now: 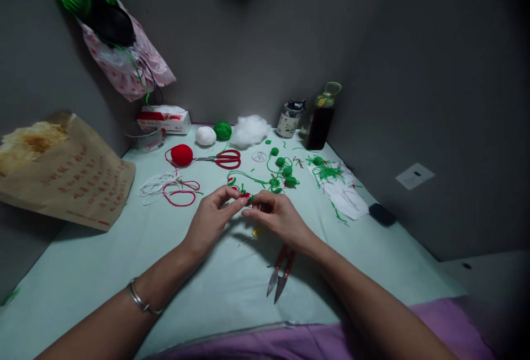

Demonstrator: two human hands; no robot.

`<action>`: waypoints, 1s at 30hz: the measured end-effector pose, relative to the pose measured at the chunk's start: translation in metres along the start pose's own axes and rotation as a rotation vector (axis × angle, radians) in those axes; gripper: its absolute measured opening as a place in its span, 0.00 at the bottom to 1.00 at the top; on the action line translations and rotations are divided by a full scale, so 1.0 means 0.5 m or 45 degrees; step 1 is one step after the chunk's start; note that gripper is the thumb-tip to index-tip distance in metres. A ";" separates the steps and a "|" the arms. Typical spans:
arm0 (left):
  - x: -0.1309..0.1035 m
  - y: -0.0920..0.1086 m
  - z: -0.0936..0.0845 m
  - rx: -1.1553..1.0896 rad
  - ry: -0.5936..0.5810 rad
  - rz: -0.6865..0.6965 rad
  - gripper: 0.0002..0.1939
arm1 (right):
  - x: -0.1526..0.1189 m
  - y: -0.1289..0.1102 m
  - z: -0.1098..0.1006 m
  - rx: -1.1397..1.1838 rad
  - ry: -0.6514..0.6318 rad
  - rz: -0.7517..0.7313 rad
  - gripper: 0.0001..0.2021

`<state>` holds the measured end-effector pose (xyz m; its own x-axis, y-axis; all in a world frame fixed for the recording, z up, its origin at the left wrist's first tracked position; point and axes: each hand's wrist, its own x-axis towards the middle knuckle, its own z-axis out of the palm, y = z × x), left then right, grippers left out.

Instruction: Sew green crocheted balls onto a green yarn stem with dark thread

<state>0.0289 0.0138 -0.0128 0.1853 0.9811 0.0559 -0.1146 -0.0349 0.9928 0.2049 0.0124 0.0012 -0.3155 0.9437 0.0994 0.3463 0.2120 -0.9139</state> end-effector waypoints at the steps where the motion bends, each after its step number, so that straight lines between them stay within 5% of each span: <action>1: 0.000 -0.001 0.001 -0.001 -0.002 -0.004 0.08 | 0.001 0.002 0.003 0.007 -0.004 -0.007 0.12; 8: 0.006 0.005 -0.004 0.046 0.065 -0.011 0.09 | -0.001 -0.013 -0.007 0.226 -0.060 0.019 0.10; 15: 0.011 0.008 -0.011 0.086 0.022 -0.069 0.09 | -0.008 -0.018 -0.058 0.083 -0.054 -0.060 0.13; 21: 0.011 0.008 -0.009 -0.094 -0.078 -0.202 0.09 | -0.007 0.000 -0.109 -0.229 0.214 -0.162 0.19; 23: 0.010 0.009 -0.008 -0.104 -0.090 -0.218 0.09 | -0.011 -0.004 -0.107 -0.256 0.205 -0.209 0.21; 27: 0.009 0.008 -0.005 -0.103 -0.092 -0.218 0.09 | -0.021 -0.022 -0.084 -0.395 0.209 -0.373 0.06; 30: 0.010 0.005 -0.004 -0.127 -0.109 -0.208 0.09 | -0.025 -0.027 -0.070 -0.610 0.282 -0.570 0.05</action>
<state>0.0278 0.0191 -0.0099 0.2913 0.9522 -0.0916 -0.1718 0.1463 0.9742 0.2353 0.0065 0.0259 -0.3486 0.7579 0.5515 0.5929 0.6340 -0.4964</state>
